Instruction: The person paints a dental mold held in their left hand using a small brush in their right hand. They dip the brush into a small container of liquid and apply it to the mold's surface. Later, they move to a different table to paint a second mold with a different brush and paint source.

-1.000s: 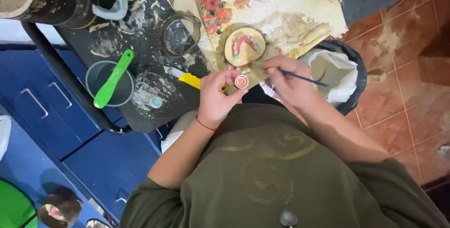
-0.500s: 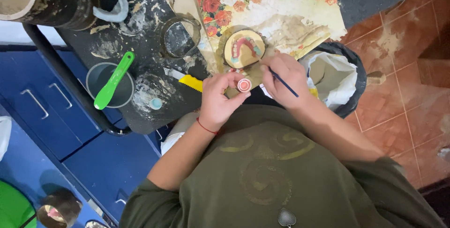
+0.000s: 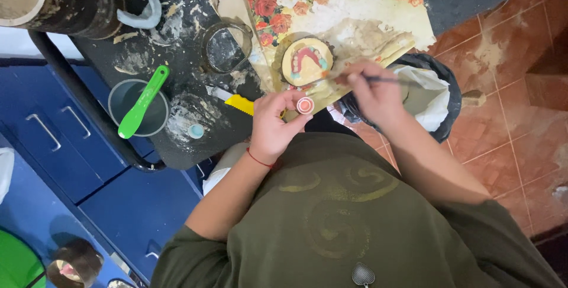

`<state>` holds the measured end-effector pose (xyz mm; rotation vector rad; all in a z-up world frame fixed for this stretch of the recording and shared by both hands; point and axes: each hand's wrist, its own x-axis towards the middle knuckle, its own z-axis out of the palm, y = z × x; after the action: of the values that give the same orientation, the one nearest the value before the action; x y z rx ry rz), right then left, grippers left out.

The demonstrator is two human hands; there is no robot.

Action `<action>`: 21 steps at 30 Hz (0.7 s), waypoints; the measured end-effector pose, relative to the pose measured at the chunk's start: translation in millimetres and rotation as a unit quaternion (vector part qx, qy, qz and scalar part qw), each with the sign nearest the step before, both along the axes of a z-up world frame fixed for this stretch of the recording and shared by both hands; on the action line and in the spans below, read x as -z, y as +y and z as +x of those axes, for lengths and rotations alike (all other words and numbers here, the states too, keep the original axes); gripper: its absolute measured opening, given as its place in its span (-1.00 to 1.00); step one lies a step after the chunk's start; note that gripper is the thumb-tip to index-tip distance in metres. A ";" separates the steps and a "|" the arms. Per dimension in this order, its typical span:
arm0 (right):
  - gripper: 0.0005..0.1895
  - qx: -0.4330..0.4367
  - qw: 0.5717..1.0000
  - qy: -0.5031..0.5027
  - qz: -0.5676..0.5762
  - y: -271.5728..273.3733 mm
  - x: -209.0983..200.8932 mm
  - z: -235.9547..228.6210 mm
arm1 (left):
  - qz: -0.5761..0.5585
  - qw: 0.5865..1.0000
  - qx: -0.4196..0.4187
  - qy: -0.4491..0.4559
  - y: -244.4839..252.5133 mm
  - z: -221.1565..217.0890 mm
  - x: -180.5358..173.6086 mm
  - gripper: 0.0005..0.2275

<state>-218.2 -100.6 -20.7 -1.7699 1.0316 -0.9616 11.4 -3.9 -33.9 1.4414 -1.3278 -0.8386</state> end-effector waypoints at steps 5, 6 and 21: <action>-0.83 0.021 0.999 0.014 -0.030 5.7 2.1 -1.2 | -0.015 1.000 -0.010 0.013 -1.3 2.8 -4.8 -0.65; -0.83 -0.015 0.996 0.044 -0.077 13.8 17.6 -2.9 | -0.008 1.000 -0.014 0.023 -2.8 3.1 -9.8 -0.67; -0.79 -0.189 0.975 0.016 -0.115 25.1 -63.1 45.6 | -0.020 0.998 -0.040 -0.047 -1.4 5.4 -14.1 -0.66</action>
<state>-172.6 -75.5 42.4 -2.0835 0.5851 -0.8365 16.8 -5.3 -19.8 1.5081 -1.3399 -0.6951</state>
